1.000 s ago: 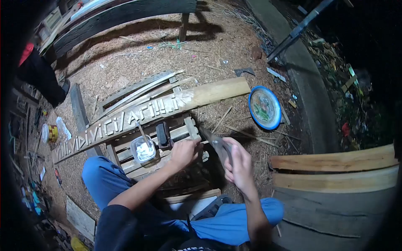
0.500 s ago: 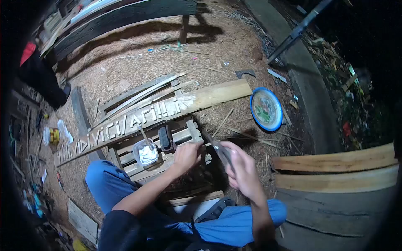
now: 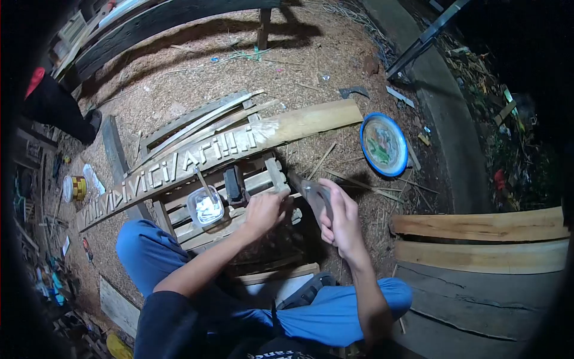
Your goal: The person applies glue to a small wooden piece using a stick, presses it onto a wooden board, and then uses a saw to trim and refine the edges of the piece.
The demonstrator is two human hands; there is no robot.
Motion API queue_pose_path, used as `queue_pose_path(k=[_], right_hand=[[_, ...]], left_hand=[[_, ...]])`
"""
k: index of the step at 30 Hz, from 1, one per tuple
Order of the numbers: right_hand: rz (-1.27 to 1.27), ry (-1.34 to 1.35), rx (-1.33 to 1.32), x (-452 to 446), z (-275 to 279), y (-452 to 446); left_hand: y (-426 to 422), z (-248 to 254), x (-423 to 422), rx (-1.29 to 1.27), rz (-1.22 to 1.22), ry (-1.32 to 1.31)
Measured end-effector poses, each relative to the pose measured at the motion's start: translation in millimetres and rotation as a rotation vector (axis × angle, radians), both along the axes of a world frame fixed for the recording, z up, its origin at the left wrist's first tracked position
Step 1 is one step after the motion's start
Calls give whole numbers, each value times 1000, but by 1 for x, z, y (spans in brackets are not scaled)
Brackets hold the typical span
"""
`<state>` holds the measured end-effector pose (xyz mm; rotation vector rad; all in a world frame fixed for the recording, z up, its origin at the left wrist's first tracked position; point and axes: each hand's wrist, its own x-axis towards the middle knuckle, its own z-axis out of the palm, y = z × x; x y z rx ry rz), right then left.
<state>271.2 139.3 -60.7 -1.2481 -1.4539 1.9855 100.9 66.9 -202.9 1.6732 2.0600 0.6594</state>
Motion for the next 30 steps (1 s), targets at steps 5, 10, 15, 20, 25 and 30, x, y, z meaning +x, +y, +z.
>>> queue_pose_path(k=[5,10,15,20,25,30], right_hand=[[122,-53,64,10,48,-16],[38,-32,38,-12,-1,-10],[88,-25,34,16,51,-16],[54,1,79,-1,0,-15],[74,5,61,24,40,-16],[94,32,238,-15,-27,-17]], left_hand=[[-2,-15,1,51,30,-40],[-1,0,3,8,-10,-1],[-2,-8,-1,38,26,-22],[-1,0,0,49,5,-10],[-3,-9,3,127,37,12],[-1,-7,4,102,3,-3]])
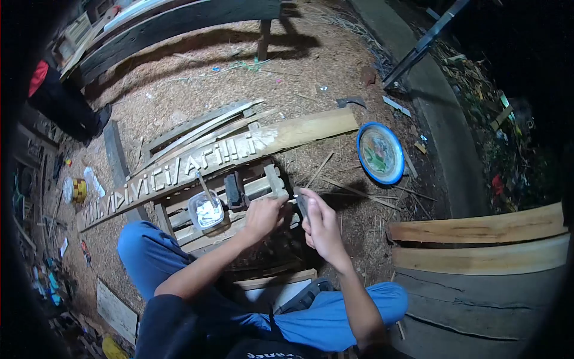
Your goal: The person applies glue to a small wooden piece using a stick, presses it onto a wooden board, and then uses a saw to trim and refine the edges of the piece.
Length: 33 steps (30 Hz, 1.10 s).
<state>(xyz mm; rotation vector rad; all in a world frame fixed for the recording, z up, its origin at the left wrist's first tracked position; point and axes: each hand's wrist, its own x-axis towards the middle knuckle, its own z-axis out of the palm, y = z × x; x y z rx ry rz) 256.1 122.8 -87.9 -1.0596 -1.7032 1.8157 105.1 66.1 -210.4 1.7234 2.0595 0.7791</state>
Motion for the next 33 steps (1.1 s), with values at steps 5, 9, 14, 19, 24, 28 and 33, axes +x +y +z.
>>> queue_pose_path(k=[5,9,14,19,24,28,33], right_hand=[[-210,110,-314,38,36,23],[-337,180,-203,65,57,23],[-497,86,75,66,30,25],[-579,119,239,73,18,33],[-512,105,340,81,15,36],[-446,138,490,73,-3,47],[-349,150,883,53,0,55]], left_hand=[[1,4,2,12,57,-12],[-2,14,0,15,86,-134],[6,40,9,103,8,-183],[14,67,17,181,-34,-245],[23,93,15,277,-71,-201],[27,128,12,320,-20,-143],[17,155,-7,118,88,-423]])
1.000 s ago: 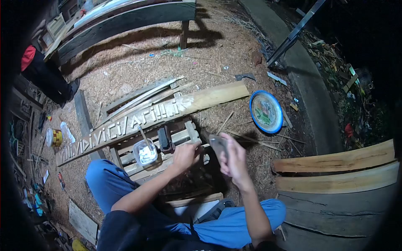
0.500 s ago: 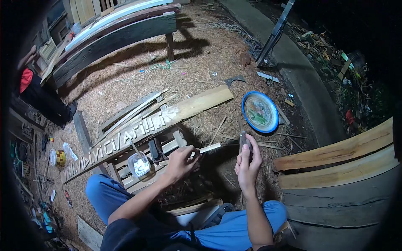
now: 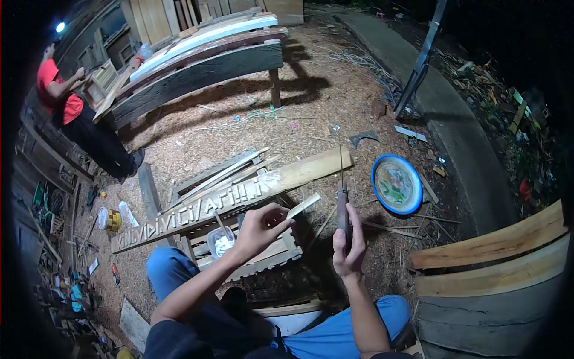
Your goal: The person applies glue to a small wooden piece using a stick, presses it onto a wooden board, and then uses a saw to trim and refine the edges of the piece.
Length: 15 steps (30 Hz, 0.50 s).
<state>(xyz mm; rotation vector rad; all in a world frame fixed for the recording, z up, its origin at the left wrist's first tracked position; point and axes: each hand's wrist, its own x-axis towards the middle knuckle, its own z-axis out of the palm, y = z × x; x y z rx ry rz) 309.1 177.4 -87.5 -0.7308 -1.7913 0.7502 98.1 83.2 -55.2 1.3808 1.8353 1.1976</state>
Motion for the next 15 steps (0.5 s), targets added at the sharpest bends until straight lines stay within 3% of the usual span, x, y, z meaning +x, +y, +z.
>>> queue_pose_path(k=[1,2,5,6,10,11,13,15], right_hand=[[-36,-56,233,-6,3,2],[107,-102,-141,-2,9,-11],[174,-164,-159,-17,-6,-20],[145,-152,-20,-26,-10,-22],[232,-303,67,-45,-32,-36],[236,-309,74,-49,-44,-37],[253,-414,238,-57,-65,-42],[254,-419,205,-64,-70,-53]], left_hand=[[-1,-1,-7,-18,10,-70],[-2,-1,-14,10,-14,-123],[-2,2,-29,-46,30,-181],[-2,1,-29,6,54,-299],[-6,-2,-28,-5,129,-370],[-2,-19,-28,133,134,-365],[-5,-4,-27,122,184,-508],[2,-18,-36,167,222,-507]])
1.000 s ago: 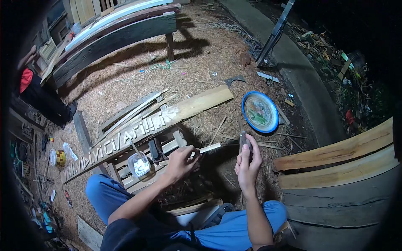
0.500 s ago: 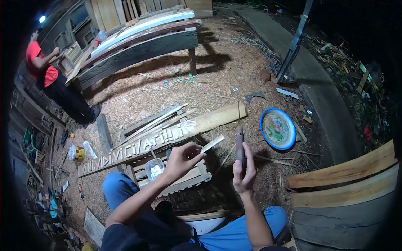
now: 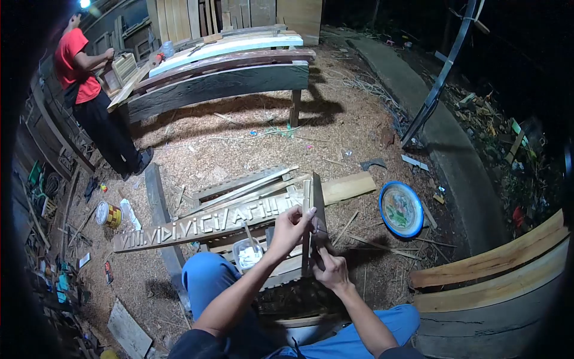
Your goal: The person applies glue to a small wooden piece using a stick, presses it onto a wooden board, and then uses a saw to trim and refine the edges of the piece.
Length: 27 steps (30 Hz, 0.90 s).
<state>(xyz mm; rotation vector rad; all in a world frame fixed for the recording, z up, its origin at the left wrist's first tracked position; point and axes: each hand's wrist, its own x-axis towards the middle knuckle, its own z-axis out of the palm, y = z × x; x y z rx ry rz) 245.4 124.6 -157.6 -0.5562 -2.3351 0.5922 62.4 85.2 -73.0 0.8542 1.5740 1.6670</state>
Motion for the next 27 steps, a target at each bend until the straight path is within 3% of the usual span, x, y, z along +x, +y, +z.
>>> queue_pose_path(k=[2,3,9,11,13,14,20,22,24,26,27], right_hand=[[8,-214,23,0,-11,-5],[49,-186,73,-5,-15,-6],[135,-470,-7,-27,-9,-20],[128,-393,29,-33,-50,-18],[107,-287,6,-38,-54,-19],[61,-356,27,-38,-56,-21],[157,-395,-43,-29,14,-22],[-21,-324,-72,-27,31,-14],[-87,-67,-174,-27,40,5],[-138,-116,-486,-26,75,19],[-150,-110,-484,-31,91,23]], left_hand=[[-3,-3,-4,-41,7,-136],[-4,-5,-8,-33,4,-141],[-14,-18,-23,-12,4,-34],[-13,-16,-25,-6,-8,-62],[-11,-15,-27,1,-6,-73],[-10,-15,-28,-13,-21,-116],[-10,-13,-33,18,-26,-131],[-9,-8,-34,-37,-45,-114],[-8,-7,-34,-56,-59,-110],[-5,-19,-29,7,-102,52],[-3,-24,-24,-36,-77,182]])
